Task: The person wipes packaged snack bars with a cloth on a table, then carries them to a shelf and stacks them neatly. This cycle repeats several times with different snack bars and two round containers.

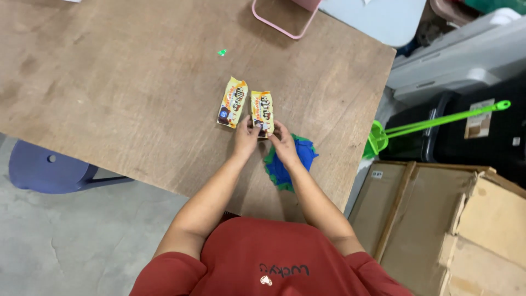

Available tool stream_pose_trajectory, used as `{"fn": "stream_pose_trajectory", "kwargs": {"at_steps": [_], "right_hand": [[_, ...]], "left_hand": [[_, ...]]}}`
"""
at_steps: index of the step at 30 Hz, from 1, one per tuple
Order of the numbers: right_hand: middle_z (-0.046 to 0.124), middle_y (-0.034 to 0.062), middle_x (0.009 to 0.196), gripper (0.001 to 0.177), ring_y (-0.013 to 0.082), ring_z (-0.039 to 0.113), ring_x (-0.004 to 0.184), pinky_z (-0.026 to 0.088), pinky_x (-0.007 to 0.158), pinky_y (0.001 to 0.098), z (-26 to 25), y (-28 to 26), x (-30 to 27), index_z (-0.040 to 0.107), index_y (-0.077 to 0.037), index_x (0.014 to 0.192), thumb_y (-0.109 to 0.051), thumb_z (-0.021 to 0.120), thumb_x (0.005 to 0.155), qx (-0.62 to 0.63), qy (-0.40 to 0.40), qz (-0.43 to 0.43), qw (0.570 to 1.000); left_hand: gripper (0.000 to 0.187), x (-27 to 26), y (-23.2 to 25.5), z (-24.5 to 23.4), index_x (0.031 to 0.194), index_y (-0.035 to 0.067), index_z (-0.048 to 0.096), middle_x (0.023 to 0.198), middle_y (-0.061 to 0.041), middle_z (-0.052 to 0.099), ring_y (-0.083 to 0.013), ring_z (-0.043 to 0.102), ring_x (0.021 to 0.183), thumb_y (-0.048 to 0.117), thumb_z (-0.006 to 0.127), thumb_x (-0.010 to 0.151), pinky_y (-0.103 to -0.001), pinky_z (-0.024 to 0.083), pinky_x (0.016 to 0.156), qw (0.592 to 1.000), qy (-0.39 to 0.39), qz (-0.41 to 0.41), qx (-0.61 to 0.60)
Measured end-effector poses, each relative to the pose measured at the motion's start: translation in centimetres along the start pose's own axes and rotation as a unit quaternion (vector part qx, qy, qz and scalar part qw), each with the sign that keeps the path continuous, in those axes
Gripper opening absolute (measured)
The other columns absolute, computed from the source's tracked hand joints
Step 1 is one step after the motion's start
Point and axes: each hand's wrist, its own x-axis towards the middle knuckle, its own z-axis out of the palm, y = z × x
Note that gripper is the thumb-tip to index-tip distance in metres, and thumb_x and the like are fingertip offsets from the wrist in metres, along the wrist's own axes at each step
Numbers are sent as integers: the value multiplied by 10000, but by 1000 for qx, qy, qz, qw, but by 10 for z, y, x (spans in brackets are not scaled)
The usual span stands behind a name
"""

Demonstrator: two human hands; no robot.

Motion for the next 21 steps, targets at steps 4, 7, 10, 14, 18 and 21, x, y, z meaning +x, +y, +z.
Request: {"fn": "stream_pose_trajectory", "kwargs": {"at_steps": [4, 7, 10, 14, 18, 21], "right_hand": [[657, 141, 1271, 497, 202, 602, 1184, 493, 1042, 334, 1, -29, -41, 522, -7, 1444, -81, 669, 975, -32, 15, 13, 999], [610, 146, 1349, 566, 258, 614, 1249, 500, 1091, 404, -4, -67, -77, 523, -80, 1454, -205, 698, 931, -176, -10, 14, 984], [468, 209, 1471, 756, 417, 411, 1376, 247, 1130, 616, -18, -73, -100, 548, -81, 1395, -296, 843, 733, -492, 7, -113, 863], [396, 236, 1518, 755, 446, 348, 1395, 224, 1134, 608, -56, -42, -105, 577, -130, 1390, -375, 819, 718, -537, 70, -87, 836], [562, 159, 1400, 357, 385, 496, 1275, 354, 1086, 581, -100, -15, -90, 632, -98, 1273, -203, 691, 937, -551, 189, -55, 811], [551, 184, 1368, 271, 391, 512, 1291, 434, 1123, 508, -124, 12, -70, 591, -47, 1279, -134, 603, 1023, -406, 251, -81, 875]], "left_hand": [[506, -24, 47, -19, 1321, 4, 616, 1157, -208, 667, -339, 665, 1004, 224, 760, 889, -426, 541, 892, 988, -10, 53, 144], [452, -45, 76, -25, 1250, 68, 672, 1145, -201, 641, -390, 620, 1061, 236, 782, 846, -471, 508, 925, 966, -50, 97, 233], [489, -63, 85, -27, 1281, 87, 656, 1196, -181, 635, -393, 584, 1120, 229, 773, 827, -482, 472, 970, 949, -90, 146, 266], [505, -67, 94, -31, 1325, 95, 642, 1273, -138, 632, -364, 559, 1176, 228, 756, 852, -496, 419, 1000, 934, -140, 198, 262], [495, -72, 78, -42, 1343, 99, 642, 1316, -100, 634, -338, 559, 1218, 232, 738, 876, -491, 402, 1042, 923, -191, 236, 238], [483, -78, 72, -52, 1327, 69, 639, 1321, -125, 607, -346, 538, 1239, 240, 745, 888, -477, 407, 1050, 926, -146, 260, 232]]}}
